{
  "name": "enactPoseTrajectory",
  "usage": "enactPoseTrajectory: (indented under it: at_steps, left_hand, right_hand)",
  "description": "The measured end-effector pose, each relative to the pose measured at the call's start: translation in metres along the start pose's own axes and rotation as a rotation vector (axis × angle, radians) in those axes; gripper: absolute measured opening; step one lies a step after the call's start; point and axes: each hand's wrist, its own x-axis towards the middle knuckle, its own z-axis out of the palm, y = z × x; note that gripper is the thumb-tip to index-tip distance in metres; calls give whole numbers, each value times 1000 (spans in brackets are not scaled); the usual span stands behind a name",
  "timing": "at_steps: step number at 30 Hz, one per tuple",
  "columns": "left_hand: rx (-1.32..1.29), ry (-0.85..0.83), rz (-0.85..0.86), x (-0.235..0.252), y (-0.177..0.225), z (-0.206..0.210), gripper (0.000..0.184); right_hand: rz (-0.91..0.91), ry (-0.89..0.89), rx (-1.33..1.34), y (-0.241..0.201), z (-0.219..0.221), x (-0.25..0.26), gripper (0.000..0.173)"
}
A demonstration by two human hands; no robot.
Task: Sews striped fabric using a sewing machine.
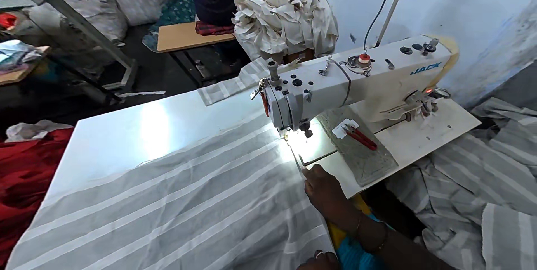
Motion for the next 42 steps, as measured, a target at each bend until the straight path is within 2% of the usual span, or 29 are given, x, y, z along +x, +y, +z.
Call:
enactPoseTrajectory:
  at_steps: [3, 6, 11, 13, 17, 21, 25, 29, 31, 32, 34, 36, 37, 39, 42]
  left_hand:
    - [160, 488, 136, 8, -8, 24, 26]
    - [195, 698, 178, 27, -19, 31, 29]
    - [331, 1039, 143, 56, -33, 29, 21]
    - [372, 1119, 130, 68, -38, 26, 22]
    - [354, 1178, 152, 87, -54, 21, 25]
    - [290, 1262, 196, 103, -78, 17, 30]
    - [198, 1225, 228, 119, -100, 1, 36]
    - [210, 1296, 189, 138, -113, -31, 25]
    - [267, 1340, 205, 145, -116, -48, 19]
    - [280, 1327, 233, 147, -116, -56, 17]
    - [216, 1158, 209, 145, -113, -72, 17]
    - [66, 991, 140, 143, -114, -86, 23]
    - [12, 961, 137, 143, -116, -88, 26]
    - [48, 1017, 136, 145, -118, -82, 29]
    - [112, 1227, 159, 153, -122, -69, 30]
  right_hand:
    - [-48, 41, 14, 3, 1, 0, 36]
    - [-33, -3, 41, 2, -3, 0, 35]
    - [-88, 82, 45, 7, 4, 1, 32]
    - [-89, 66, 51, 7, 2, 3, 31]
    - [-113, 89, 61, 10, 2, 4, 29]
    - [-67, 20, 96, 10, -2, 9, 29]
    - [-103, 65, 108, 13, 3, 20, 24]
    - [-98, -3, 74, 10, -3, 47, 26]
    - [-92, -138, 29, 8, -15, 60, 30]
    - [-105, -185, 1, 9, -20, 66, 31]
    - [-132, -237, -24, 13, -27, 75, 32]
    - [-216, -147, -35, 21, -18, 78, 29]
    - [-268, -79, -45, 25, -12, 79, 28]
    - [-327, -57, -69, 28, -10, 80, 25]
    - [-341, -182, -51, 27, -26, 86, 26]
